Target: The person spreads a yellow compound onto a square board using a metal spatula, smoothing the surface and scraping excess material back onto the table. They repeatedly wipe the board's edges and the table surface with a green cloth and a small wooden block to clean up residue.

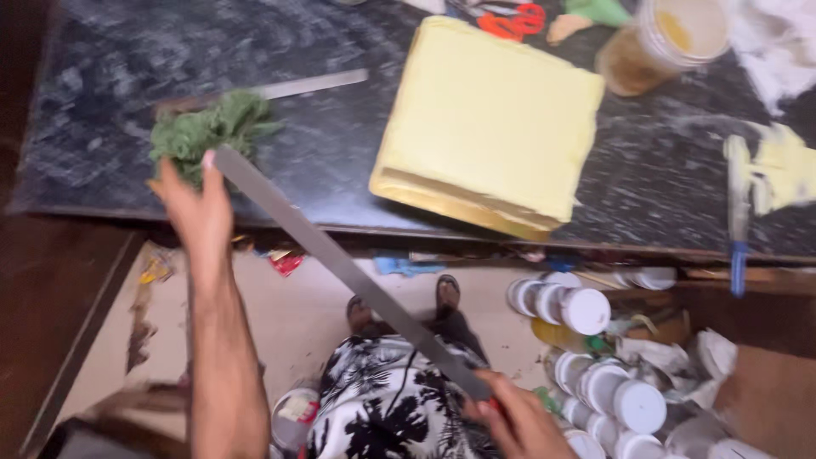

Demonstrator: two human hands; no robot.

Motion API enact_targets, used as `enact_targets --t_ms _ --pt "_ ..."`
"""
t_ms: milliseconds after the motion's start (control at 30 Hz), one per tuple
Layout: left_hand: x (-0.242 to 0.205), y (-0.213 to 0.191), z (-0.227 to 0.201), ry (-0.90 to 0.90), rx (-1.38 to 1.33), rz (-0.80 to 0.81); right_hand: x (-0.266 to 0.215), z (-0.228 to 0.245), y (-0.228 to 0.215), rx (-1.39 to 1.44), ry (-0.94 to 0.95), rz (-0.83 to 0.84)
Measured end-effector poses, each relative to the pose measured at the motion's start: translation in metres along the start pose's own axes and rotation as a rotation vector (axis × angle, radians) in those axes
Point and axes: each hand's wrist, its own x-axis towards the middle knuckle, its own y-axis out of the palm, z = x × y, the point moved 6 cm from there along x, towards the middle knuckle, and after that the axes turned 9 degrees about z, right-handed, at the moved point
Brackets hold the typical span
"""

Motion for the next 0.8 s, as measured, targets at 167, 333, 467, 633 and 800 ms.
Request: enact_targets --t_ms 167,333,467,633,800 --pt "-0.215 0.072 -0.113 -0.052 -1.214 0.762 0.051 0.061 -0.017 0.010 -0.288 -0.014" --pt "-0.212 0.049 -0.069 -0.249 -0.945 0.486 0.067 0.057 -0.048 -0.078 -0.107 0.223" --pt "-0.176 -0.013 -0.045 -0.227 -0.989 0.304 0.048 0.028 -0.070 -0.111 -0.072 0.394" --pt "-0.133 -0.004 -0.009 -0.220 -1.361 0.108 -0.010 -0.043 -0.111 0.109 -0.167 0.361" --pt "-0.130 0.127 -0.049 -0.354 -1.376 0.597 -0.070 -0.096 -0.161 0.156 -0.326 -0.235"
